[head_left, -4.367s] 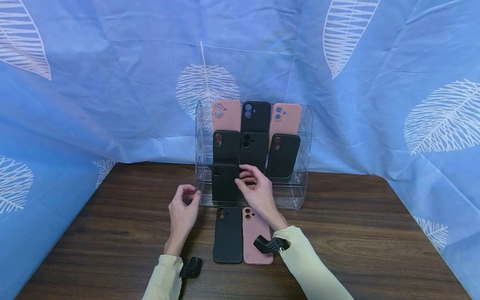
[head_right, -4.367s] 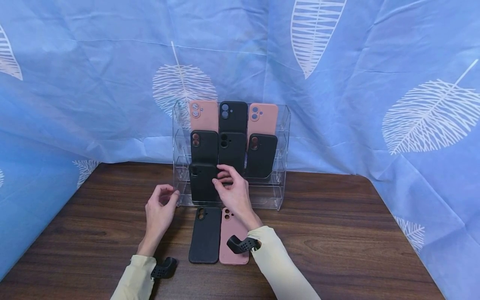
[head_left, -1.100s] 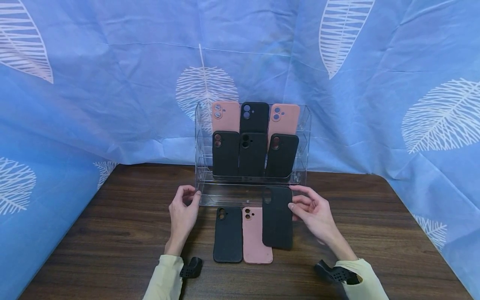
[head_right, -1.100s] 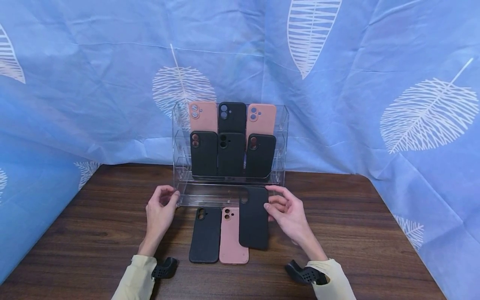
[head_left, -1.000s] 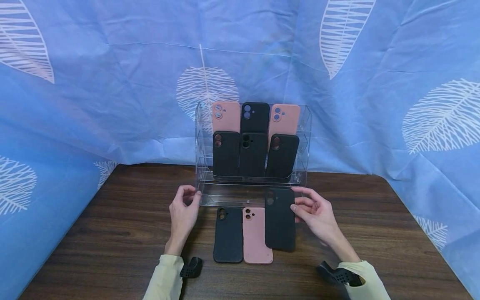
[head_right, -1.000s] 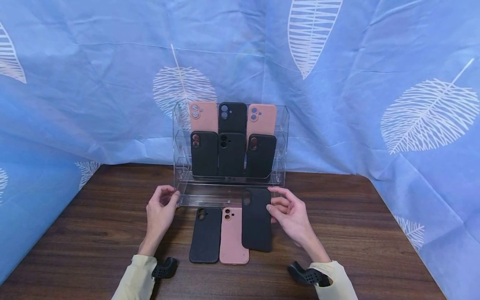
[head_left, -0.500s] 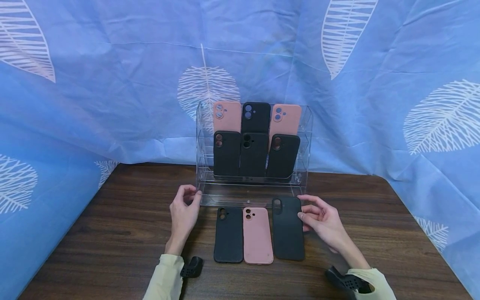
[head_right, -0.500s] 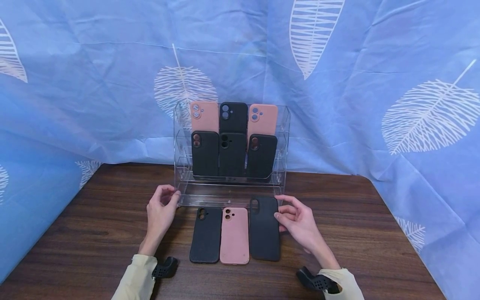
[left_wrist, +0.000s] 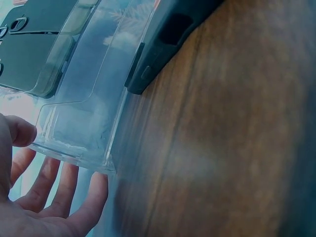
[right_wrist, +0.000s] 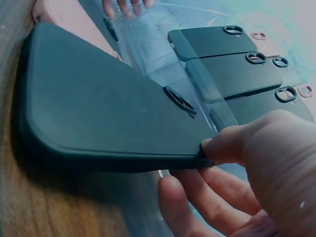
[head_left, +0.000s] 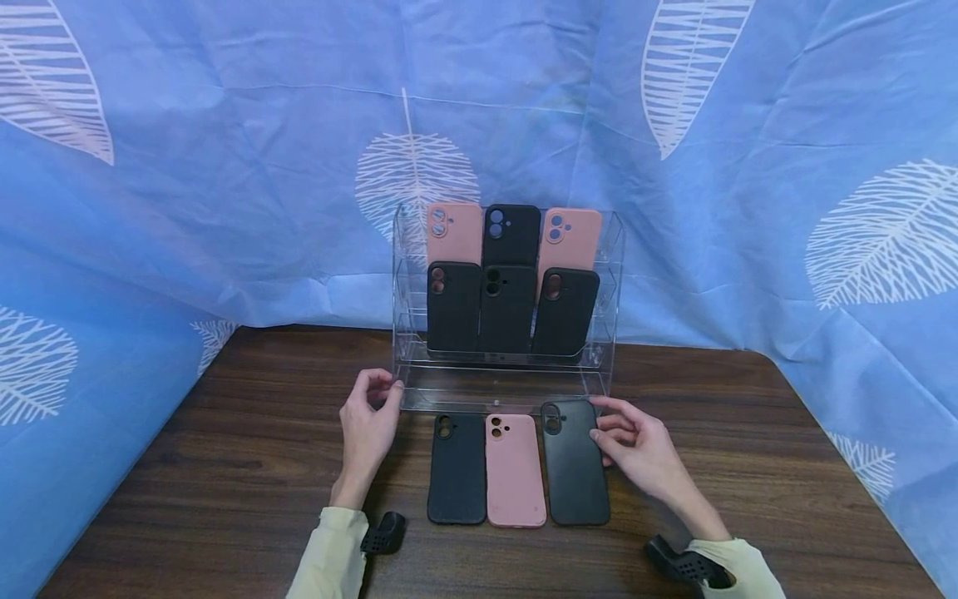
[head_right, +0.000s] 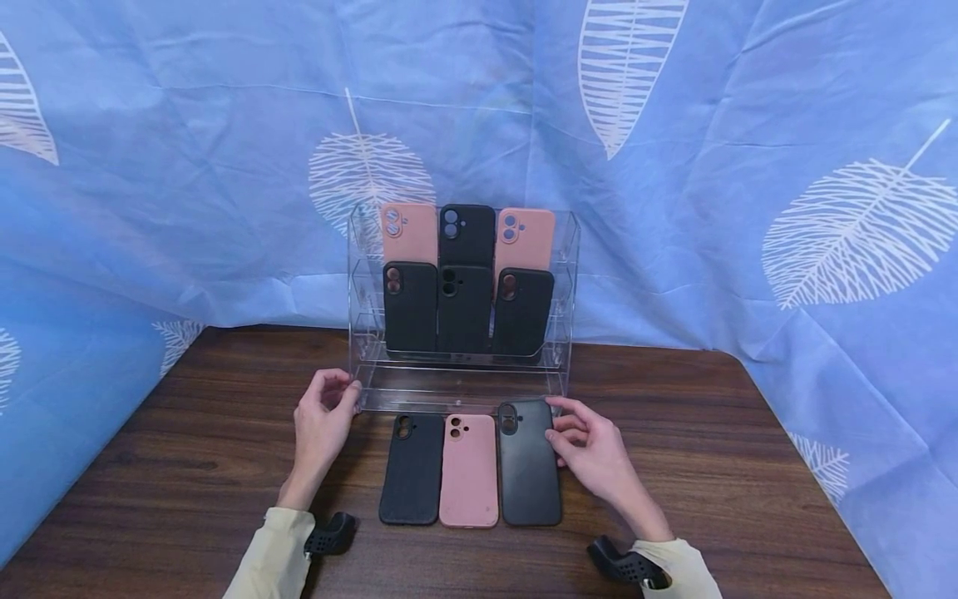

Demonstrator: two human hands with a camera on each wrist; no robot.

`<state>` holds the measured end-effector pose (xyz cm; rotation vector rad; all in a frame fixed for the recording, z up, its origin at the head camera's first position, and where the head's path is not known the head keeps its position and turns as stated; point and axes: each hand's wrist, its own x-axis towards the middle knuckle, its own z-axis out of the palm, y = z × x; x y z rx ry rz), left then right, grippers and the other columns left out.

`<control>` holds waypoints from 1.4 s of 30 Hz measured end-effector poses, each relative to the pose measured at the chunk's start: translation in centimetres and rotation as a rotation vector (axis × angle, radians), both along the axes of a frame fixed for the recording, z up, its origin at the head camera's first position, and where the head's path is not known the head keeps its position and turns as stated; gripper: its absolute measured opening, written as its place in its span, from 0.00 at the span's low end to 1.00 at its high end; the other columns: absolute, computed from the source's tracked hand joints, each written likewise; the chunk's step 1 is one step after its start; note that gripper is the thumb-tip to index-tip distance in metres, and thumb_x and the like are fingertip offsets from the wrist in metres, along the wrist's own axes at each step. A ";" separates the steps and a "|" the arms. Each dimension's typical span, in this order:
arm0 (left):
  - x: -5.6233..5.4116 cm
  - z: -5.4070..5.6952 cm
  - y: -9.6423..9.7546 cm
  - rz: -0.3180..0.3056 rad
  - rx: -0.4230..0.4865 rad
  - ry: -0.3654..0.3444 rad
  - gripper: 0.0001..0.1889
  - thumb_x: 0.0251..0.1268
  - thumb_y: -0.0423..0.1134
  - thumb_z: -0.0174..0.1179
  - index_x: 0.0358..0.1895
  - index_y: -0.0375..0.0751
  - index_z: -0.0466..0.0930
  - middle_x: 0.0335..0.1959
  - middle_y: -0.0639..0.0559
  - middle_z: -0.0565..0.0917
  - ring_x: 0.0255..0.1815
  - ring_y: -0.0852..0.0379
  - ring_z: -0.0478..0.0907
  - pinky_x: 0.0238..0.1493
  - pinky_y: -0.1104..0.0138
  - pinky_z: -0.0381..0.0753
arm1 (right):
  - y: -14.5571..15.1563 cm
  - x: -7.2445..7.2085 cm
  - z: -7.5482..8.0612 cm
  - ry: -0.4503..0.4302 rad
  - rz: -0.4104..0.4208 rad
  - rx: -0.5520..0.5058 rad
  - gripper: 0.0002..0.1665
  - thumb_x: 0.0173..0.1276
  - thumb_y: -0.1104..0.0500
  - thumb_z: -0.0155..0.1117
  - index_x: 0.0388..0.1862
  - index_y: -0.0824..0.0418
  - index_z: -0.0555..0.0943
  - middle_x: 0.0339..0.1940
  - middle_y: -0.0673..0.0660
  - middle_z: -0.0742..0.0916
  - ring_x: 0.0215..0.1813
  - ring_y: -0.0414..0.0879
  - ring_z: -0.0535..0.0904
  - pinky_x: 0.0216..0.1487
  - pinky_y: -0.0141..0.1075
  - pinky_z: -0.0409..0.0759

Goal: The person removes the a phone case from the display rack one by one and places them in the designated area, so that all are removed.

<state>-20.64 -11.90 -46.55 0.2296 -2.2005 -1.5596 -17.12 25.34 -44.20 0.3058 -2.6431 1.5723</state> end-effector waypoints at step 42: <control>0.2 0.0 0.0 -0.017 0.013 -0.031 0.09 0.73 0.41 0.61 0.50 0.43 0.79 0.50 0.45 0.86 0.50 0.46 0.84 0.56 0.52 0.79 | -2.4 -0.2 -1.0 -0.041 -0.101 0.309 0.16 0.69 0.67 0.66 0.54 0.65 0.85 0.36 0.58 0.90 0.20 0.38 0.81 0.25 0.30 0.78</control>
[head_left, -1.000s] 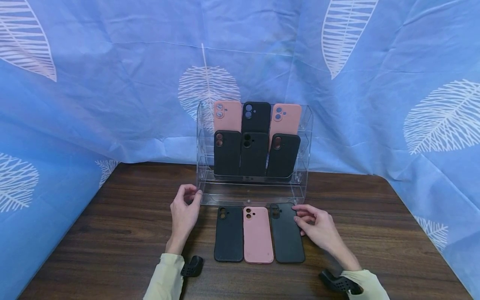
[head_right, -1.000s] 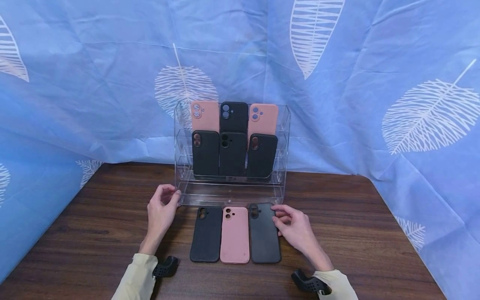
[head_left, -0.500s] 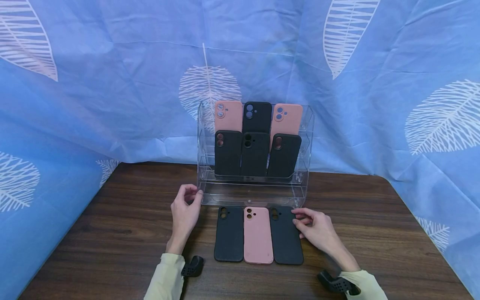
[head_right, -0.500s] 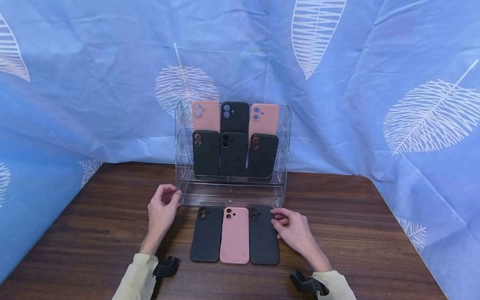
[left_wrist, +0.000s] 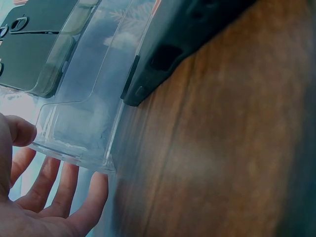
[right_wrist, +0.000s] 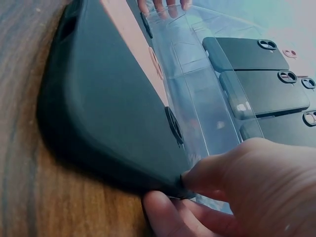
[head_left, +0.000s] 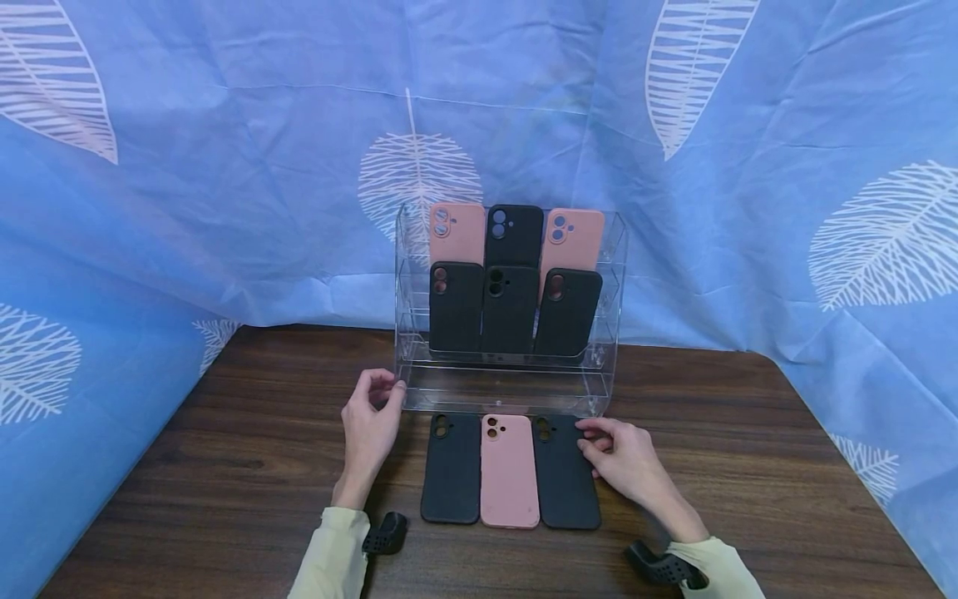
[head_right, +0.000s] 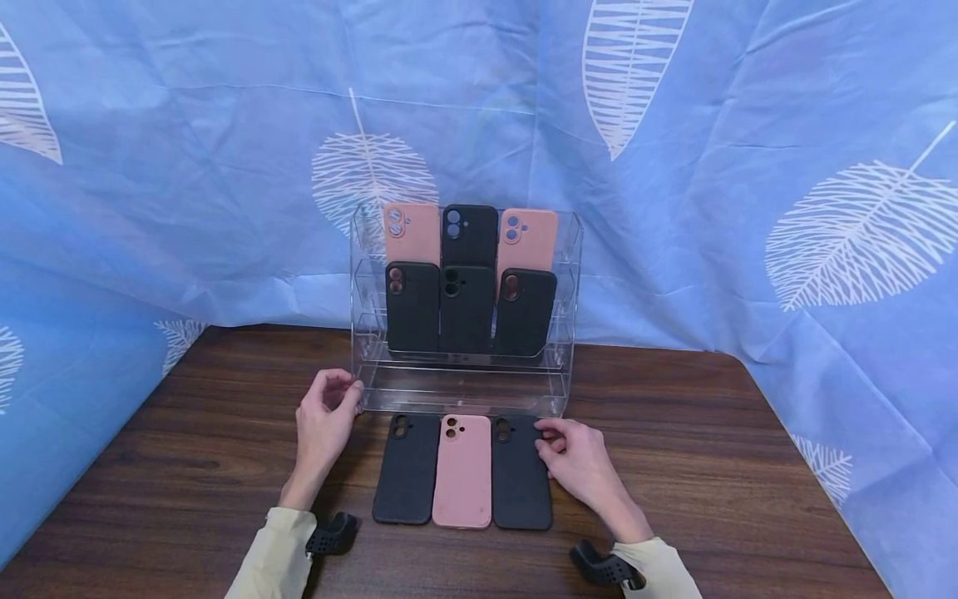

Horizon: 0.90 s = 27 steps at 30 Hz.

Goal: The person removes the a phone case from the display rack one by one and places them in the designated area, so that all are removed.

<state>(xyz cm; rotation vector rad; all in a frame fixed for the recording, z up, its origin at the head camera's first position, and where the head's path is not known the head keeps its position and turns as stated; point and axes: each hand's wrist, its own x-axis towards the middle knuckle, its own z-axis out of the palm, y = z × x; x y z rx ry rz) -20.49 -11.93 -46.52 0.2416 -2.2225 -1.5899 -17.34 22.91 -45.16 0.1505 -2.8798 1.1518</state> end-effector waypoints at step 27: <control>-0.1 0.4 0.1 0.019 -0.009 -0.029 0.10 0.72 0.42 0.61 0.51 0.43 0.79 0.50 0.44 0.86 0.50 0.45 0.84 0.56 0.51 0.78 | 2.0 -0.3 1.6 0.359 0.078 0.032 0.12 0.67 0.67 0.69 0.49 0.60 0.88 0.40 0.53 0.90 0.36 0.32 0.81 0.29 0.27 0.81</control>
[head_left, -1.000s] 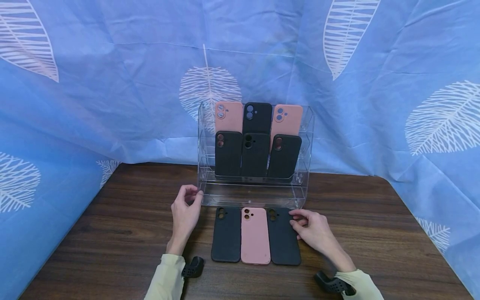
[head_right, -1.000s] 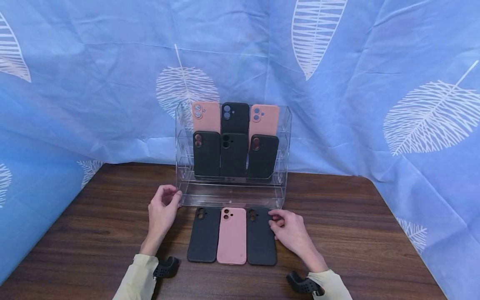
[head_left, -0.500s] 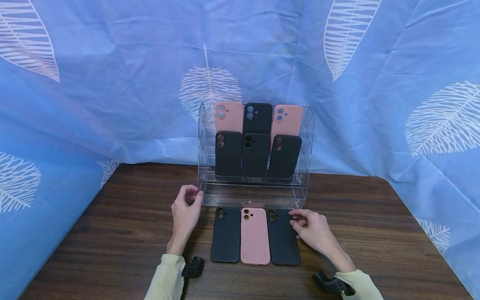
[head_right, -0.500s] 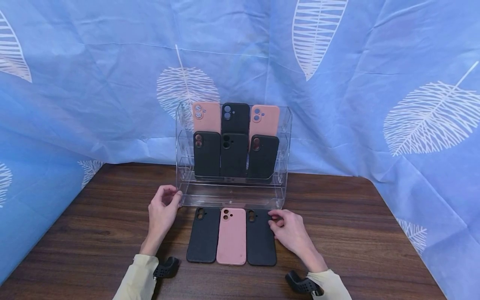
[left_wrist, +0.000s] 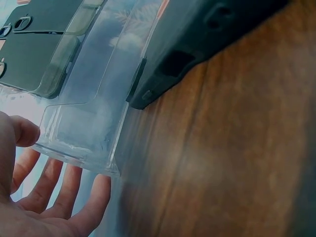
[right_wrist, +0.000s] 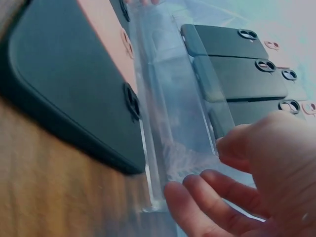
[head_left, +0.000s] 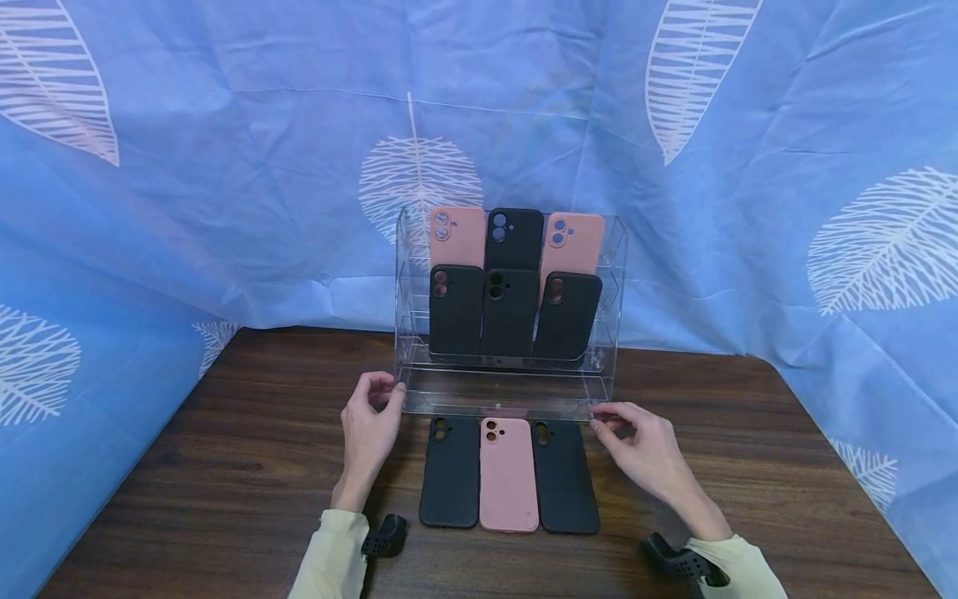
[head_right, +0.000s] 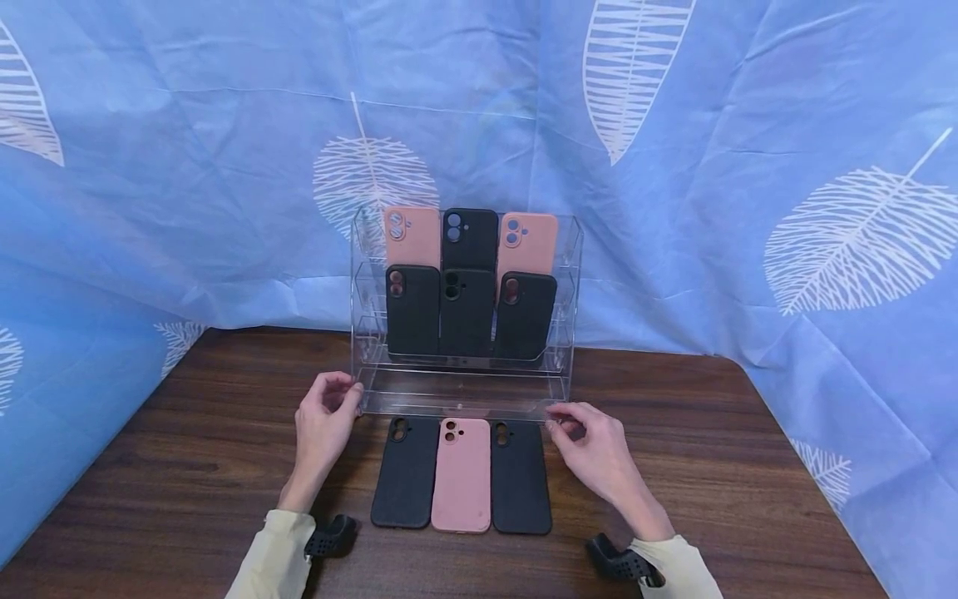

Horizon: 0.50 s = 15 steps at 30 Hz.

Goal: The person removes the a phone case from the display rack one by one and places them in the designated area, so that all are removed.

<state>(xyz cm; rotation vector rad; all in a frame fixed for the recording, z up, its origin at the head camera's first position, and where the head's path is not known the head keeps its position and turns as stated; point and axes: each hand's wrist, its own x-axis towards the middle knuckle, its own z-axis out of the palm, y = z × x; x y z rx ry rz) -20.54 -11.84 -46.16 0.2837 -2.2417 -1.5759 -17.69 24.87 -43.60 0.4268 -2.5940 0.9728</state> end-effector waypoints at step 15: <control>-0.2 -0.2 0.0 -0.007 0.014 -0.004 0.11 0.73 0.44 0.61 0.51 0.43 0.79 0.50 0.44 0.86 0.50 0.46 0.83 0.54 0.56 0.76 | 0.6 -2.5 2.9 0.159 -0.034 -0.063 0.15 0.66 0.65 0.71 0.52 0.60 0.87 0.43 0.55 0.90 0.40 0.24 0.77 0.35 0.18 0.78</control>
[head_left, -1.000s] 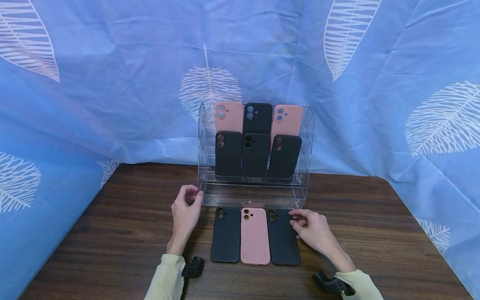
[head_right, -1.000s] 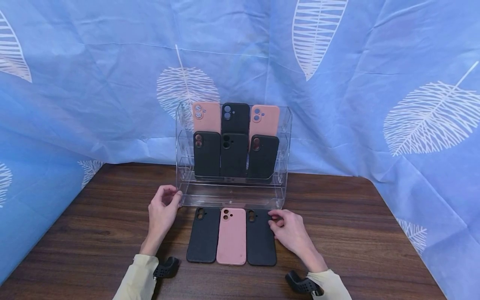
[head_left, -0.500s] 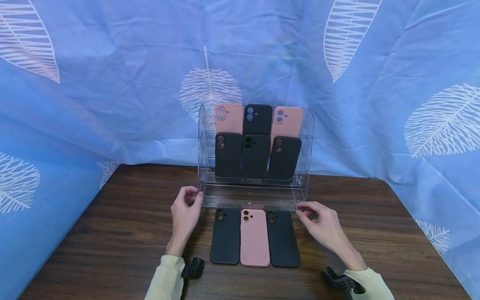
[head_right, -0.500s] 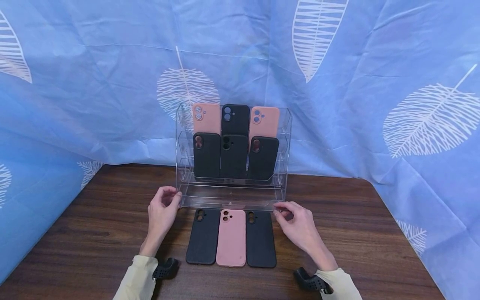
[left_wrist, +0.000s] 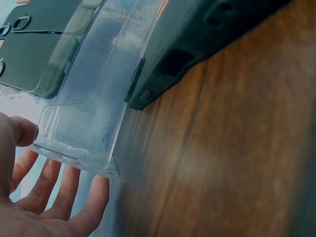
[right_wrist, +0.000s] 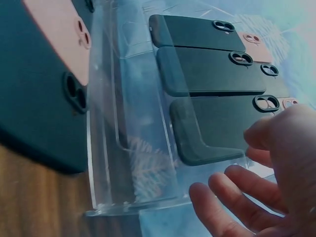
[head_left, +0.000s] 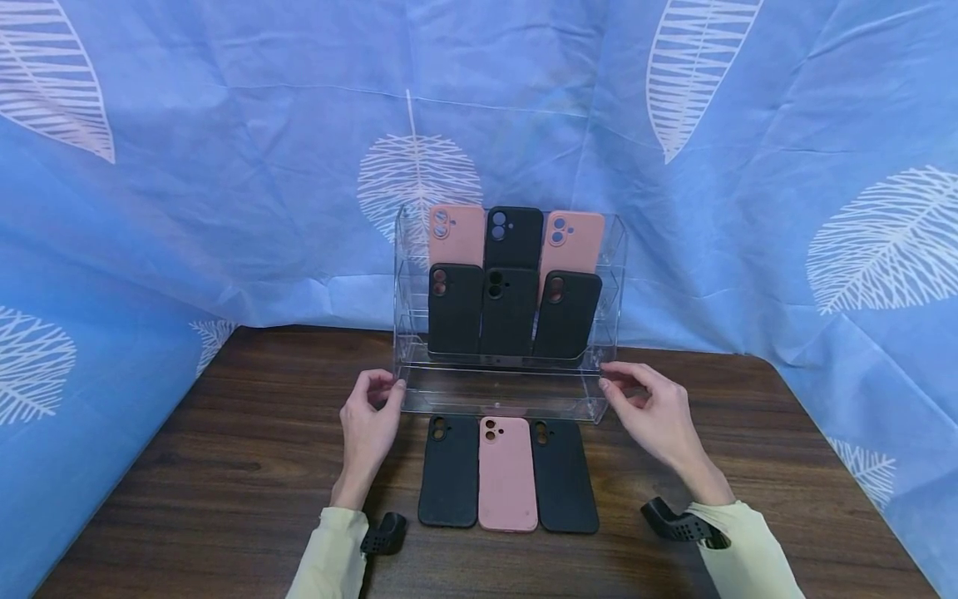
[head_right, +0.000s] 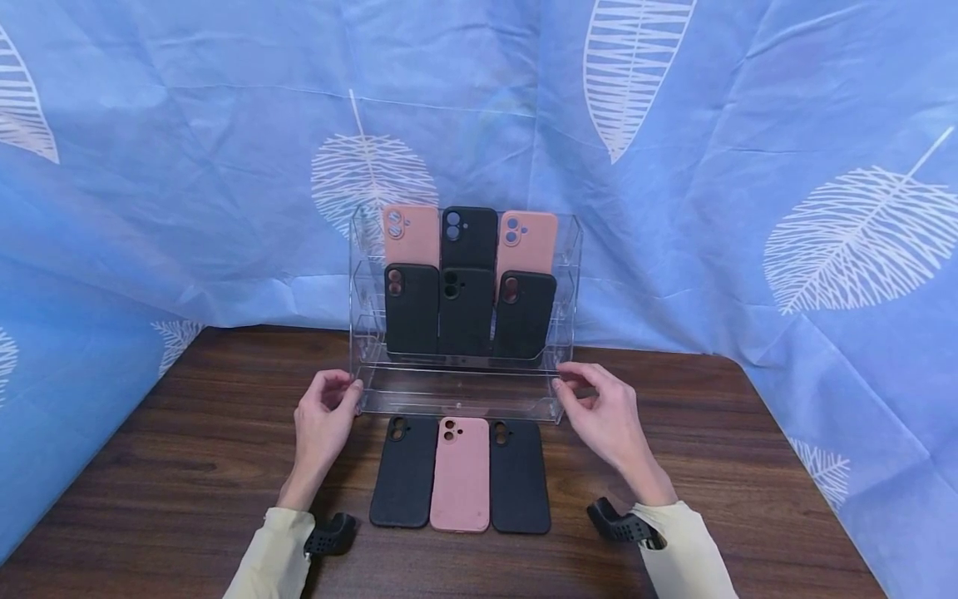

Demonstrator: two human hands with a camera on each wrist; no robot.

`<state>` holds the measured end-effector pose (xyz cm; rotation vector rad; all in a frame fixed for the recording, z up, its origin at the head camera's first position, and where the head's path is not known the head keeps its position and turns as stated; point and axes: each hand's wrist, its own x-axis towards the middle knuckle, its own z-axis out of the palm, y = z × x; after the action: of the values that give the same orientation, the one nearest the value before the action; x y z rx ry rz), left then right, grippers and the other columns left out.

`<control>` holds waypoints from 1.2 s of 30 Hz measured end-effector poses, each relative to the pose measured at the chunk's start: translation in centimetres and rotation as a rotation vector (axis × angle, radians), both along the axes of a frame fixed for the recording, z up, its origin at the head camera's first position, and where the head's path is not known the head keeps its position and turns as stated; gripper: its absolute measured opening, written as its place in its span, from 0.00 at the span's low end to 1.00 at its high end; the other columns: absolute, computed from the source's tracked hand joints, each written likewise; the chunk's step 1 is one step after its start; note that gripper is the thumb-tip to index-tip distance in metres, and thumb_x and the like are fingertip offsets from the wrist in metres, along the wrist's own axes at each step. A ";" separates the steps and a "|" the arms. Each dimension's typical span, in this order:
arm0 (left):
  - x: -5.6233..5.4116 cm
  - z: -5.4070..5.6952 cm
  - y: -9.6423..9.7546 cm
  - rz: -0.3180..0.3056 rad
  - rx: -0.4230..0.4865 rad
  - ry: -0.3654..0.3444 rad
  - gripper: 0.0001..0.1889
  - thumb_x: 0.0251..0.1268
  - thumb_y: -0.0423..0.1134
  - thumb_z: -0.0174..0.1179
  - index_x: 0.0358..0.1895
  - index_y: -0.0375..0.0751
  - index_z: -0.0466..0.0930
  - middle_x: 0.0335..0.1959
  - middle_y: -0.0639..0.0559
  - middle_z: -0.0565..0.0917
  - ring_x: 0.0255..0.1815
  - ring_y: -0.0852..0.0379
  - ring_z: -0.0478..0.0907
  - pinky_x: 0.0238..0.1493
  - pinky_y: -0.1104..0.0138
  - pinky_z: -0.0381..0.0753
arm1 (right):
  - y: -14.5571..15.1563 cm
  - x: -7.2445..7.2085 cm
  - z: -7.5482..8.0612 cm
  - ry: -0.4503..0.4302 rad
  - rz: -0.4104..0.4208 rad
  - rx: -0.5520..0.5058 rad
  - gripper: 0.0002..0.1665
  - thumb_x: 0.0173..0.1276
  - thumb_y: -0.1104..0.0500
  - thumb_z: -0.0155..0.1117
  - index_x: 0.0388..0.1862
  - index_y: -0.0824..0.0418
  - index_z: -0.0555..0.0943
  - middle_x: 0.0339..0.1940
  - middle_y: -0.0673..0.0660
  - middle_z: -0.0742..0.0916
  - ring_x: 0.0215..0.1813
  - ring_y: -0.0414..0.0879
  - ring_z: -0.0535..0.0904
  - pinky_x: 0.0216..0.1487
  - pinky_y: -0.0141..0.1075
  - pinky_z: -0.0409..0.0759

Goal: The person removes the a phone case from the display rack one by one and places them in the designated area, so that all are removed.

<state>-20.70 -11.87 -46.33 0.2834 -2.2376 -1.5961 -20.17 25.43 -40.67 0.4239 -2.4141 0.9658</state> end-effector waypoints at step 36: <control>-0.1 -0.2 0.1 0.038 -0.007 0.000 0.10 0.72 0.44 0.62 0.47 0.42 0.78 0.48 0.43 0.85 0.51 0.45 0.82 0.54 0.53 0.76 | -2.8 -4.4 4.4 0.094 0.017 -0.288 0.25 0.67 0.64 0.70 0.64 0.60 0.80 0.52 0.65 0.89 0.45 0.21 0.81 0.38 0.15 0.78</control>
<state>-20.76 -11.77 -46.49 0.3222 -2.2241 -1.5692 -24.61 22.61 -36.32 0.3756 -2.1488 1.2495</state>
